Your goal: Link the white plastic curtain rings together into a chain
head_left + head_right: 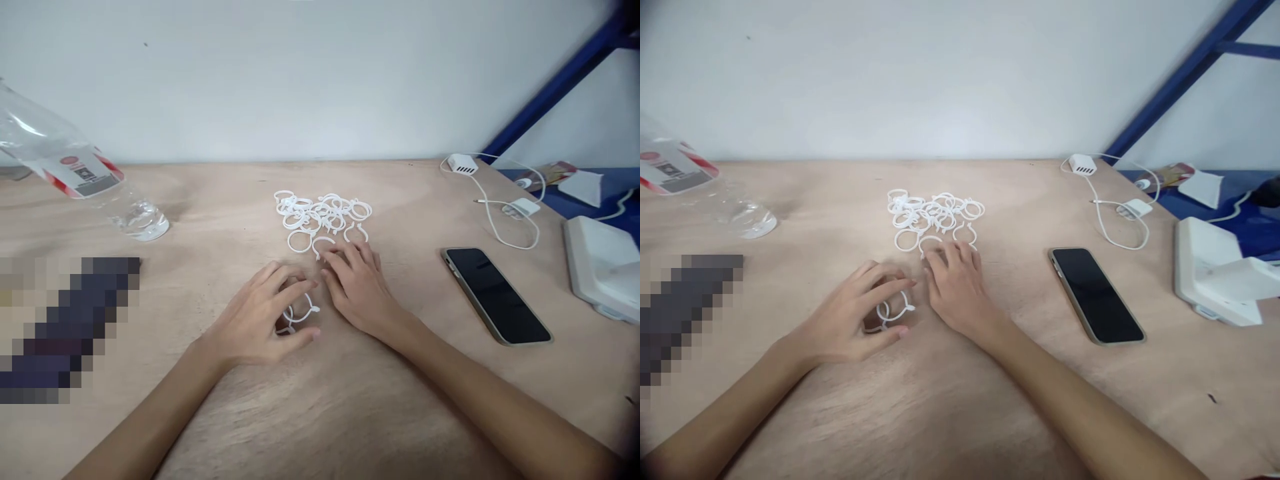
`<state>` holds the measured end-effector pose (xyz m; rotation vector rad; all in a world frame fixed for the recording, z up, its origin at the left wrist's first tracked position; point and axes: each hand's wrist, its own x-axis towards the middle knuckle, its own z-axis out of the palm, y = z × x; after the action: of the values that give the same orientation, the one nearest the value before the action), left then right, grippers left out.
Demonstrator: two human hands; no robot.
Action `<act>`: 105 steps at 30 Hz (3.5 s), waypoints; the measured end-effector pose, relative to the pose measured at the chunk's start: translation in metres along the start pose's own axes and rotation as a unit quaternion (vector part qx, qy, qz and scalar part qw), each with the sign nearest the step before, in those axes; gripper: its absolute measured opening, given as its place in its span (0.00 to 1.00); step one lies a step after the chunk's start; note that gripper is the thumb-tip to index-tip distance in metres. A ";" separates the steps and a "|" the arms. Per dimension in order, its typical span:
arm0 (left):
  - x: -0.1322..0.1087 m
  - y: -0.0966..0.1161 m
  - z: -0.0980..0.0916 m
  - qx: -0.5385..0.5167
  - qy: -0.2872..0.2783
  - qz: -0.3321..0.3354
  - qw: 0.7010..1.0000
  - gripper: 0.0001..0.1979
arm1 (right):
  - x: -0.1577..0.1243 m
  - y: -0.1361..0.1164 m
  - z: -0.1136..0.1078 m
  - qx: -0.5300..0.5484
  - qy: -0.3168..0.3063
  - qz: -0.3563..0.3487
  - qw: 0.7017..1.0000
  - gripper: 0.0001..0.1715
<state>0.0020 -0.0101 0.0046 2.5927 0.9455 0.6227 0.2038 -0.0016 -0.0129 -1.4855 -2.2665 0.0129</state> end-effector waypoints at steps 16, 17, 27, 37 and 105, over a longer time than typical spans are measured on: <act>-0.004 -0.005 0.004 0.043 0.109 -0.049 0.992 0.33 | -0.007 -0.038 -0.019 0.492 0.021 0.197 0.848 0.12; -0.005 -0.005 0.004 0.040 0.112 -0.039 0.992 0.32 | -0.008 -0.042 -0.019 0.527 0.005 0.214 0.823 0.13; -0.004 -0.004 0.001 -0.095 0.117 -0.109 0.983 0.24 | -0.006 -0.040 -0.011 0.571 0.003 0.233 0.787 0.11; -0.002 -0.012 -0.005 -0.298 0.043 -0.200 0.932 0.18 | -0.004 -0.036 -0.008 0.562 0.001 0.247 0.789 0.14; 0.006 -0.005 -0.019 -0.342 -0.063 -0.144 0.926 0.16 | -0.012 -0.024 -0.006 0.387 0.040 -0.038 0.921 0.12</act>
<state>-0.0054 0.0001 0.0209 1.8121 0.8492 0.5668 0.1894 -0.0240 -0.0060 -0.9426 -1.8959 0.7231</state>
